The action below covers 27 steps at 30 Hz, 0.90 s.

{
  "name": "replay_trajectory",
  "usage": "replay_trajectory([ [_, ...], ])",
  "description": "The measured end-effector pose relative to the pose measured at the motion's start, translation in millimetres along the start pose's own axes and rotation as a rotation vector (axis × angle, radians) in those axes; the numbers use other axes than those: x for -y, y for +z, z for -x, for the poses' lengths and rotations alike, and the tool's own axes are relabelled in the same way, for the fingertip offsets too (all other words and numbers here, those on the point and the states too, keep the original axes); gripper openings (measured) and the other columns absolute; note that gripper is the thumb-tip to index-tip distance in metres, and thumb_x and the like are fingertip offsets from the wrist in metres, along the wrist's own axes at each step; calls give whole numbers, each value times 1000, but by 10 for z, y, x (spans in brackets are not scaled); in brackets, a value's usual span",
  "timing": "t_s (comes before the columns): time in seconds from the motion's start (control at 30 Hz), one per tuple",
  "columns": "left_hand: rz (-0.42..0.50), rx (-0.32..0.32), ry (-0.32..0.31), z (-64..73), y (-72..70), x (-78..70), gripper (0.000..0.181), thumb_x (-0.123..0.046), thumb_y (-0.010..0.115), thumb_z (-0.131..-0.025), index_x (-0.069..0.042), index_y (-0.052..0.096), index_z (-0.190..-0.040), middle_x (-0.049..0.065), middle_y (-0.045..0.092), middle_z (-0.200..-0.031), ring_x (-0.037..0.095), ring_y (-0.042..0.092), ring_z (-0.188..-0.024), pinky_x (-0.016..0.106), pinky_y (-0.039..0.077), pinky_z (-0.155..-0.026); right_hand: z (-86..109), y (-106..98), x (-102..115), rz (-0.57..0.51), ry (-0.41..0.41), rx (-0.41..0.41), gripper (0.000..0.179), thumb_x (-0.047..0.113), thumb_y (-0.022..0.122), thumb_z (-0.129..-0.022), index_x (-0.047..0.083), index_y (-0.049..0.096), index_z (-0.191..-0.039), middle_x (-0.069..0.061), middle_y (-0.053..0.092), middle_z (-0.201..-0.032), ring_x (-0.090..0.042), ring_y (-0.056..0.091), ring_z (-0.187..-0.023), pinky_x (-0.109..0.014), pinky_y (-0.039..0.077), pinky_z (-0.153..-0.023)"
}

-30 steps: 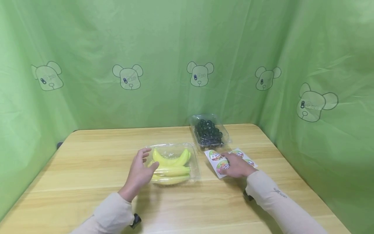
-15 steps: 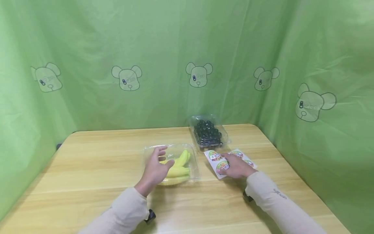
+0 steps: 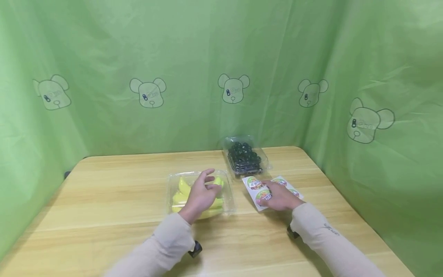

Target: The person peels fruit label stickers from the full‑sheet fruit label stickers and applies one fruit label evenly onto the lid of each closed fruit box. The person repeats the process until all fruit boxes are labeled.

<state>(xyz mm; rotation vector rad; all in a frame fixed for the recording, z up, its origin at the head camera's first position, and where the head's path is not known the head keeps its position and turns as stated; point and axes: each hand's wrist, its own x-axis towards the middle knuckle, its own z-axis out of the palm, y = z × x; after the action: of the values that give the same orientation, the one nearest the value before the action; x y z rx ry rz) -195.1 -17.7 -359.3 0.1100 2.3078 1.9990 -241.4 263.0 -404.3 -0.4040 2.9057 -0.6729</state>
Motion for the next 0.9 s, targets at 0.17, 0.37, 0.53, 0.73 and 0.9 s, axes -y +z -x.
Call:
replay_trajectory([
  [0.17,35,30,7,-33,175,-22,65,-5,66,-86,-13,41,-145,19,47,-138,29,57,-116,41,54,-90,6,-6,-19,-16,16,6,87,37,78,-79,-5,38,-144,-14,61,-106,-21,55,-83,-41,50,-77],
  [0.37,37,52,-5,-65,388,-97,64,-10,68,-88,-16,42,-145,13,51,-134,27,57,-115,42,52,-93,11,-21,-46,-29,14,2,87,37,77,-79,-5,37,-144,-13,62,-105,-21,55,-83,-41,50,-77],
  [0.53,71,60,-11,-103,571,-131,55,-14,64,-90,-13,45,-142,14,53,-131,29,55,-117,43,50,-96,18,-28,-60,-36,19,0,87,38,77,-80,-5,37,-144,-13,62,-106,-21,56,-84,-41,50,-78],
  [0.73,176,80,-30,-101,738,-95,51,-15,58,-94,-1,42,-141,18,51,-134,31,53,-119,42,47,-100,34,-47,-58,-39,21,-2,86,39,77,-80,-4,37,-144,-10,61,-101,-20,55,-81,-37,49,-74],
  [0.9,246,167,-55,-25,837,-1,57,-25,48,-101,2,30,-148,22,40,-146,38,40,-132,50,34,-110,52,-55,-67,-47,22,5,88,40,77,-80,-5,37,-143,-10,60,-98,-20,54,-79,-35,49,-69],
])
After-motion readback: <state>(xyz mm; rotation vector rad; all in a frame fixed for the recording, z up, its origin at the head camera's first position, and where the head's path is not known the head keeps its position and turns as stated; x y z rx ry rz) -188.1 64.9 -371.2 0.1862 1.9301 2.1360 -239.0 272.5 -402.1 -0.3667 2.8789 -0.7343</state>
